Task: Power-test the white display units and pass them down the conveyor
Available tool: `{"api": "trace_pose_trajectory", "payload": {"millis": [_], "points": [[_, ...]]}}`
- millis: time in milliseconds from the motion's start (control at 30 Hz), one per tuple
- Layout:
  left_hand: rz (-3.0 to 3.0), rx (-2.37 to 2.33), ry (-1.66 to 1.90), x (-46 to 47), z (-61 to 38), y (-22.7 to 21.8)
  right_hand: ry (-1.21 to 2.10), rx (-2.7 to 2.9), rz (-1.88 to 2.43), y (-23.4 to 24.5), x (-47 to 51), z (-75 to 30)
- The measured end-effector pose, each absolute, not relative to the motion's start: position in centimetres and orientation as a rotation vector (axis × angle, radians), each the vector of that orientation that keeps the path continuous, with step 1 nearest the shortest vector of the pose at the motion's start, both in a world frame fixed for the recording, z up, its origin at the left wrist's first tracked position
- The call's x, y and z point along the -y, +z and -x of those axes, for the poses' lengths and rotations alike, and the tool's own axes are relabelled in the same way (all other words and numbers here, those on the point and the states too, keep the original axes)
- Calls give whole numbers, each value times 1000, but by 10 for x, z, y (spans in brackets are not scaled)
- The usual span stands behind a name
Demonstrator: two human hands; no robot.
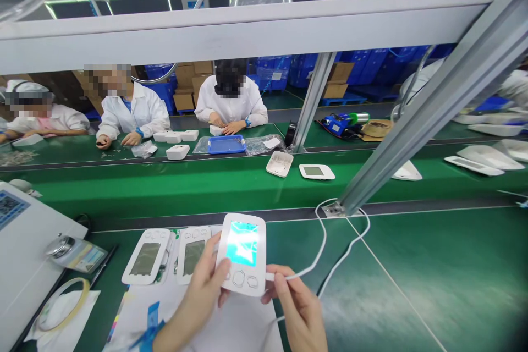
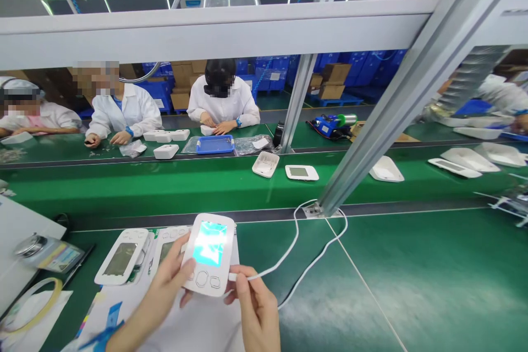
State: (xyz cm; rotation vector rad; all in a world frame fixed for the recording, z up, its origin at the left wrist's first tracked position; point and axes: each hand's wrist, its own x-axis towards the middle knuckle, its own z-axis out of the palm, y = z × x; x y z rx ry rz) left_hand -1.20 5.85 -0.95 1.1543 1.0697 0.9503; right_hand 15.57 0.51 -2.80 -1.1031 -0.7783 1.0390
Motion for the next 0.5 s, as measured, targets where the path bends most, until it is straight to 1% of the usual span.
{"api": "trace_pose_trajectory", "payload": {"millis": [67, 167, 267, 367, 500], "points": [[-1101, -1070, 907, -88, 25, -13, 1017, 744, 1149, -29, -6, -158], [-1122, -1152, 1006, -130, 51, -16, 994, 703, 1167, -30, -6, -159], [-1216, -1287, 1079, -152, 77, -16, 1011, 718, 1122, -30, -5, -156], [-1374, -1394, 966, -151, 91, -16, 1037, 716, 1115, -30, -4, -153], [-1537, -1416, 766, -137, 87, -12, 1042, 730, 1133, -29, -4, -155]]}}
